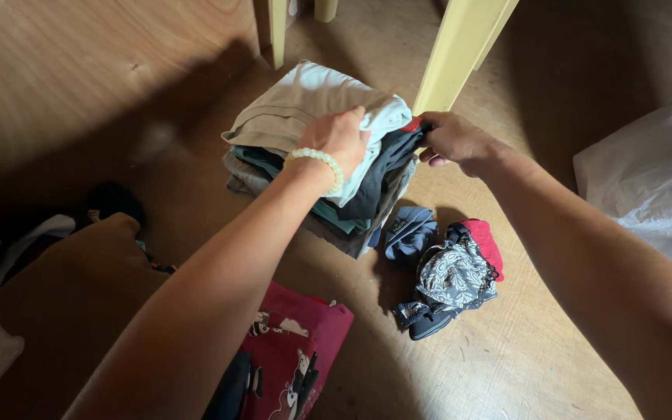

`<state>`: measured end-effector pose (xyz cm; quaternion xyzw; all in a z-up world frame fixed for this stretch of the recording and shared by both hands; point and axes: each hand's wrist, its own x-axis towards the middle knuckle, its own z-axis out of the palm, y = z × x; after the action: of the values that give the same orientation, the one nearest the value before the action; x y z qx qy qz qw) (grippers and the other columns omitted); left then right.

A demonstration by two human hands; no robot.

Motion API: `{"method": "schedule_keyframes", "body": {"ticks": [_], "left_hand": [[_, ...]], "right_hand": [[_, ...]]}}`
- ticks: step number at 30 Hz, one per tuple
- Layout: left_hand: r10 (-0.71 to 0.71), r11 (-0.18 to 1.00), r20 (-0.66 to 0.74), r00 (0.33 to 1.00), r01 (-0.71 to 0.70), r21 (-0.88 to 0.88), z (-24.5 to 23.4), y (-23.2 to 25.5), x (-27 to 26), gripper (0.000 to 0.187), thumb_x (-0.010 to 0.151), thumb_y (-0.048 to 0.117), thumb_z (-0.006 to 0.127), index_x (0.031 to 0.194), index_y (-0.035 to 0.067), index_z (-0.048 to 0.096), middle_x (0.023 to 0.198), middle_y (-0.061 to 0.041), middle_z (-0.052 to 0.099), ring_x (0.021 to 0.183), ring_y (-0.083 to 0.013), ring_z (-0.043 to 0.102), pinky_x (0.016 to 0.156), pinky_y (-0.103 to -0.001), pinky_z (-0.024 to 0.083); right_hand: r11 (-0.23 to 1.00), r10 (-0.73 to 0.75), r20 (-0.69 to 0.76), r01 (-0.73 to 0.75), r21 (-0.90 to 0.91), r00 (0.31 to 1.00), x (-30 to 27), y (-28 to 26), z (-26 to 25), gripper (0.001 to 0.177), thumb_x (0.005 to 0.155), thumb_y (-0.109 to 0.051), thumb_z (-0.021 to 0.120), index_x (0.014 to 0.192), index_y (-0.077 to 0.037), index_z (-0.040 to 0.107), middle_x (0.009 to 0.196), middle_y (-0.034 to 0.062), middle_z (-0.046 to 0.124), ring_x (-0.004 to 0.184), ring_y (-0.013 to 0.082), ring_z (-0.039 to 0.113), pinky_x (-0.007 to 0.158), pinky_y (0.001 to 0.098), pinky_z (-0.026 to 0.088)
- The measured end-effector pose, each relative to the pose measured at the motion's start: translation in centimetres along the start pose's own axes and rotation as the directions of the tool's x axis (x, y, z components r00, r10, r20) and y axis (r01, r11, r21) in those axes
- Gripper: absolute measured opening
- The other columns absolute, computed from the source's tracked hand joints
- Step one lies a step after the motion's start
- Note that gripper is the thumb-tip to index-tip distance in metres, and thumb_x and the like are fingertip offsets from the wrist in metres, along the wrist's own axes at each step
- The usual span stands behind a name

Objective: The person organizes a pile of clothes on the floor by sorting through various garments and placing them into a container.

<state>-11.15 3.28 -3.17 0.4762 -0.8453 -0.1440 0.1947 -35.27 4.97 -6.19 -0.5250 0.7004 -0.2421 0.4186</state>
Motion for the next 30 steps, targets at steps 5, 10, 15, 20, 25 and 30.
{"method": "schedule_keyframes", "body": {"ticks": [5,10,15,20,25,30], "left_hand": [[-0.087,0.995,0.204,0.975,0.076,0.059,-0.6,1.2,-0.8,0.066,0.094,0.055,0.06,0.142,0.011,0.048,0.128,-0.021,0.063,0.119,-0.0426,0.059,0.101,-0.051,0.047],[-0.118,0.992,0.096,0.988,0.113,0.049,0.2,3.9,-2.9,0.106,0.087,0.069,0.069,0.16,0.01,0.02,0.158,-0.027,0.032,0.138,-0.0475,0.038,0.114,-0.053,0.037],[-0.127,0.942,0.303,0.945,0.02,0.335,0.9,6.4,-4.6,0.119,0.079,0.063,0.077,0.163,0.019,0.006,0.167,-0.017,0.015,0.143,-0.0377,0.03,0.103,-0.065,0.04],[-0.08,0.934,0.115,0.99,0.034,0.356,2.1,7.4,-4.7,0.108,0.077,0.055,0.078,0.16,0.015,0.02,0.165,-0.015,0.02,0.145,-0.037,0.028,0.103,-0.061,0.039],[0.412,0.799,-0.147,0.899,-0.278,0.534,6.7,9.4,-8.5,0.055,0.096,0.029,0.064,0.147,0.016,0.046,0.163,-0.013,0.031,0.15,-0.034,0.033,0.106,-0.059,0.039],[0.203,0.968,0.421,0.884,-0.247,0.052,10.6,11.6,-10.7,0.055,0.097,0.031,0.063,0.146,0.01,0.049,0.148,-0.016,0.05,0.141,-0.0346,0.047,0.109,-0.049,0.043]], "right_hand": [[0.94,-0.003,0.21,-0.069,0.335,0.978,-0.7,-0.7,-0.2,0.04,0.095,-0.017,0.057,0.133,-0.003,0.058,0.106,0.0107,0.072,0.089,0.0207,0.07,0.081,0.0376,0.059],[0.726,-0.052,0.166,-0.076,0.684,0.985,-1.9,-3.2,0.8,0.062,0.103,-0.053,0.041,0.137,-0.003,0.054,0.125,0.0203,0.068,0.104,0.0264,0.071,0.091,0.0455,0.057],[0.99,0.021,0.008,-0.022,0.136,1.0,-1.1,-0.1,1.6,0.062,0.097,-0.057,0.043,0.142,-0.016,0.05,0.128,0.0114,0.062,0.1,0.023,0.064,0.084,0.043,0.058],[0.994,0.106,0.005,-0.106,-0.027,0.994,-0.9,7.3,-2.8,0.069,0.101,-0.065,0.04,0.138,-0.009,0.057,0.119,0.0165,0.068,0.092,0.0251,0.067,0.079,0.0397,0.059],[0.786,0.445,0.257,-0.237,-0.571,0.858,-3.4,12.4,-3.0,0.058,0.09,-0.054,0.064,0.134,-0.017,0.066,0.125,0.0098,0.073,0.104,0.0233,0.073,0.087,0.0394,0.06],[0.796,0.46,0.355,-0.2,-0.571,0.814,-4.4,13.8,-0.5,0.053,0.088,-0.038,0.071,0.136,-0.016,0.063,0.13,0.0093,0.072,0.11,0.0271,0.075,0.093,0.0416,0.063]]}}
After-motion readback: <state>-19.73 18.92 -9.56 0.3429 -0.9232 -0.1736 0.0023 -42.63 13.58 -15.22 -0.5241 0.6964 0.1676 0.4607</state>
